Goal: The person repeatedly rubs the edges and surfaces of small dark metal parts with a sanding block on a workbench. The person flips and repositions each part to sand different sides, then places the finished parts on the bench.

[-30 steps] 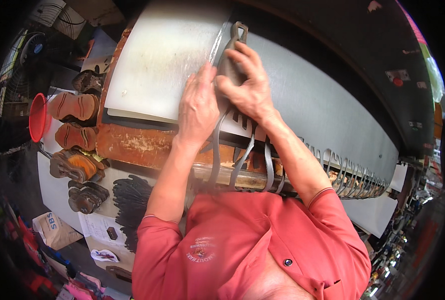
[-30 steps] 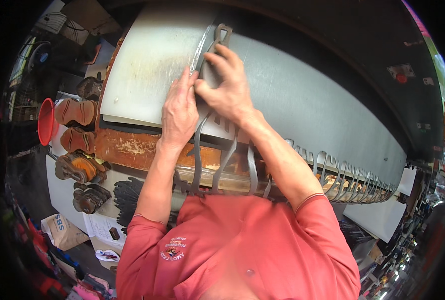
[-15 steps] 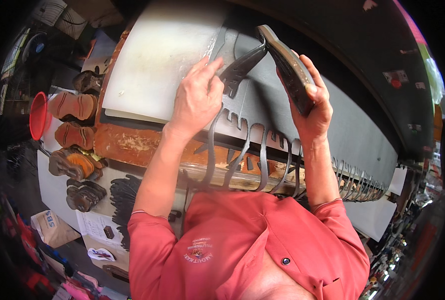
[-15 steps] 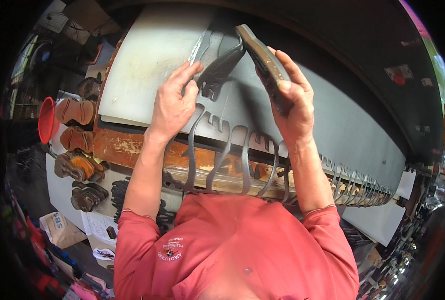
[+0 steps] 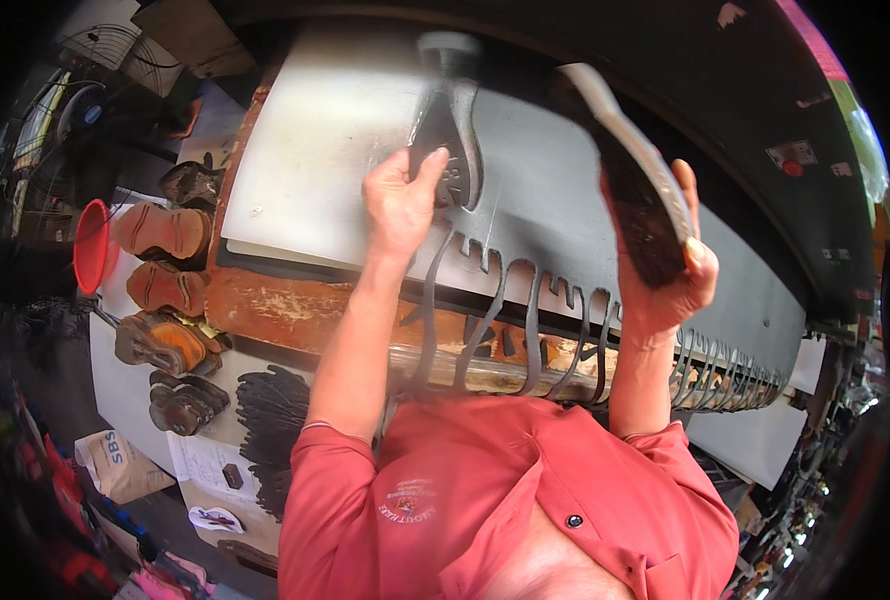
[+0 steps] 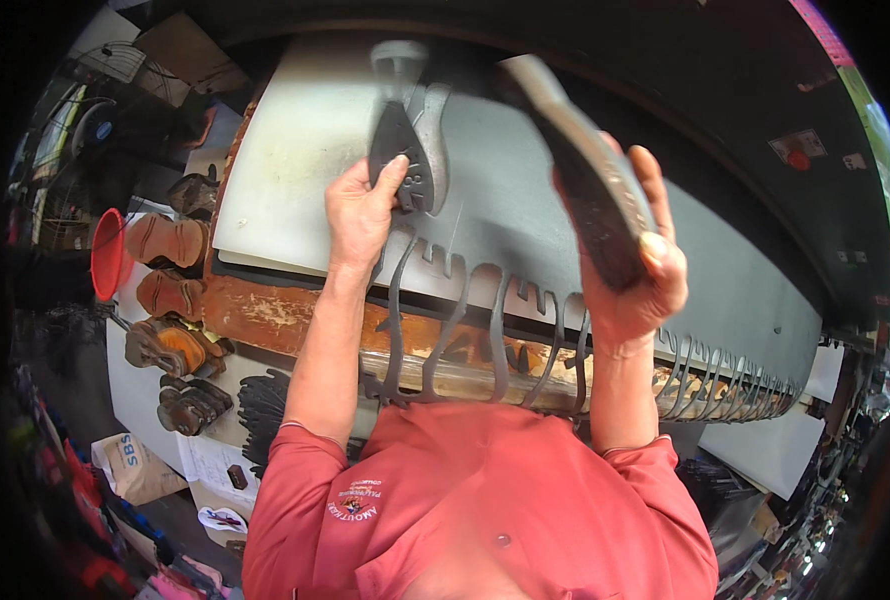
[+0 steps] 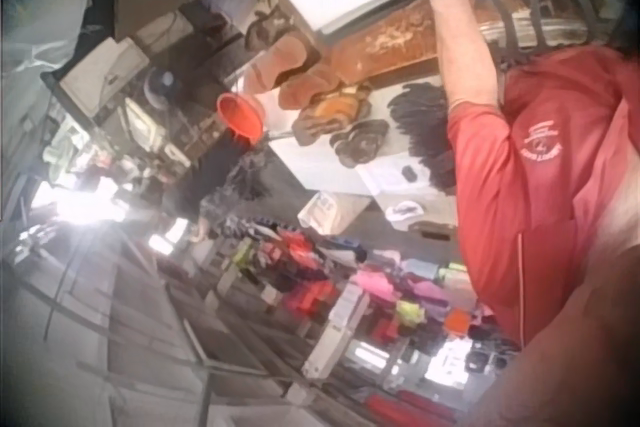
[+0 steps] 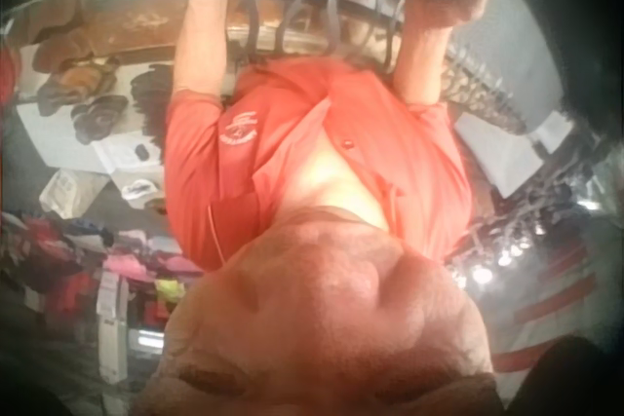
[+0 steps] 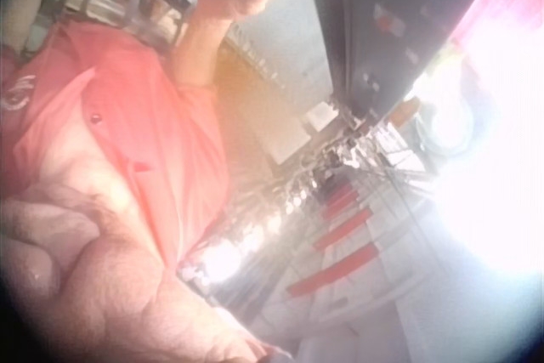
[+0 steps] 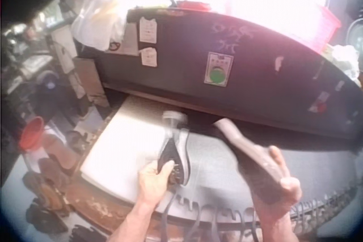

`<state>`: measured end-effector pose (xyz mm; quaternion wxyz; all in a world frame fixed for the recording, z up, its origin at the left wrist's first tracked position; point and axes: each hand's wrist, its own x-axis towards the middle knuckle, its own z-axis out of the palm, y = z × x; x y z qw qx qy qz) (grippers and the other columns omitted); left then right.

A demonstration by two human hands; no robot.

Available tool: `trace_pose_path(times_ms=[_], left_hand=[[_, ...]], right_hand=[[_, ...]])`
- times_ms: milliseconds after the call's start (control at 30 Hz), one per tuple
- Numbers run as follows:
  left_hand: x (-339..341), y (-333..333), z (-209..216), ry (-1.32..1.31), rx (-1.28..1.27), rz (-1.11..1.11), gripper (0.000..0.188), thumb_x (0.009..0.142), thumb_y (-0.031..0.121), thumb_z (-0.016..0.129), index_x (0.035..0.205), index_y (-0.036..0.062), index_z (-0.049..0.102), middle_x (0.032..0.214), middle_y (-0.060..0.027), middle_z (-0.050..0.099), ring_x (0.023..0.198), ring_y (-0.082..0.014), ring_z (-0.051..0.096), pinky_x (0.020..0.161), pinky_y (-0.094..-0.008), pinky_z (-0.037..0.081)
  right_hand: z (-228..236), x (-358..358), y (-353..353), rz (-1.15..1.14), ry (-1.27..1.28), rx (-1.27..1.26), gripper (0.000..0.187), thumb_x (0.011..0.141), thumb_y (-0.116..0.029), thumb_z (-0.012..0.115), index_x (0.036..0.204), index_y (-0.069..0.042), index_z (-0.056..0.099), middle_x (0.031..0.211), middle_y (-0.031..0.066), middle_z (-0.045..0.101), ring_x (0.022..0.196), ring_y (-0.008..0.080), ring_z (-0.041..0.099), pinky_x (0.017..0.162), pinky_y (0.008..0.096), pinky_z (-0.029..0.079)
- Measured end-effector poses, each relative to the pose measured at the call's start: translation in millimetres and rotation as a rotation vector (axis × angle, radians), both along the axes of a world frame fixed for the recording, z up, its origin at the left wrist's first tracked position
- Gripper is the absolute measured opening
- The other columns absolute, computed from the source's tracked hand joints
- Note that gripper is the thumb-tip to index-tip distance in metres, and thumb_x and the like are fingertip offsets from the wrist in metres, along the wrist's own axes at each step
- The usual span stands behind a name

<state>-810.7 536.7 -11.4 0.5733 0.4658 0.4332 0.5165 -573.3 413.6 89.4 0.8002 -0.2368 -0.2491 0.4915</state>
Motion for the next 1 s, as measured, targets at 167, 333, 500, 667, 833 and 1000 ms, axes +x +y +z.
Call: trace_pose_path(times_ms=[167,333,500,667,833,1000], left_hand=[[-23,7,3,-0.207,-0.099,-0.006,0.013,0.105,0.014,0.071,0.107,0.0014,0.073,0.094,-0.0058,0.076,0.074,-0.0095,0.07,0.065,-0.0274,0.058],[-28,4,11,-0.248,-0.095,-0.074,0.017,0.108,0.017,0.067,0.116,0.0026,0.073,0.1,-0.0052,0.078,0.083,-0.0093,0.071,0.073,-0.0262,0.057],[-91,-27,28,-0.162,0.061,-0.006,0.023,0.105,0.007,0.065,0.126,0.0,0.07,0.108,-0.0035,0.077,0.096,-0.0091,0.069,0.088,-0.0261,0.055],[-194,-104,51,0.42,0.097,0.22,0.021,0.098,-0.007,0.066,0.118,-0.004,0.073,0.117,-0.0095,0.078,0.111,-0.016,0.07,0.1,-0.0299,0.054],[-281,-192,20,1.157,0.238,0.221,0.027,0.083,-0.013,0.065,0.1,0.0045,0.077,0.115,-0.01,0.078,0.125,-0.0322,0.067,0.111,-0.0429,0.051],[-330,-264,-53,1.522,0.106,0.131,0.038,0.079,-0.014,0.061,0.102,0.0088,0.081,0.132,-0.0061,0.074,0.137,-0.0393,0.056,0.117,-0.048,0.044]], right_hand=[[19,39,-9,-0.133,0.107,0.178,0.093,0.075,-0.017,0.07,0.159,0.007,0.038,0.161,0.0375,0.039,0.152,0.0596,0.032,0.133,0.0647,0.016],[-23,38,-11,-0.16,-0.776,-0.078,0.079,0.078,-0.021,0.078,0.149,0.008,0.056,0.155,0.0244,0.055,0.147,0.0375,0.051,0.127,0.0516,0.036],[-69,9,5,-0.057,-1.89,-0.076,0.077,0.081,-0.01,0.075,0.154,-0.001,0.053,0.159,0.0277,0.048,0.147,0.0435,0.048,0.123,0.049,0.041],[-69,21,3,-0.201,-1.627,-0.654,0.075,0.093,-0.031,0.083,0.154,0.0,0.054,0.152,0.0254,0.056,0.142,0.0359,0.056,0.119,0.0427,0.043],[-67,30,4,-0.212,-1.742,-0.671,0.069,0.093,-0.034,0.08,0.153,-0.008,0.059,0.148,0.0212,0.061,0.137,0.0328,0.061,0.115,0.0421,0.047],[-69,22,10,-0.235,-1.843,-0.679,0.071,0.092,-0.039,0.082,0.15,-0.005,0.06,0.146,0.0218,0.061,0.133,0.0341,0.063,0.114,0.0432,0.048]])
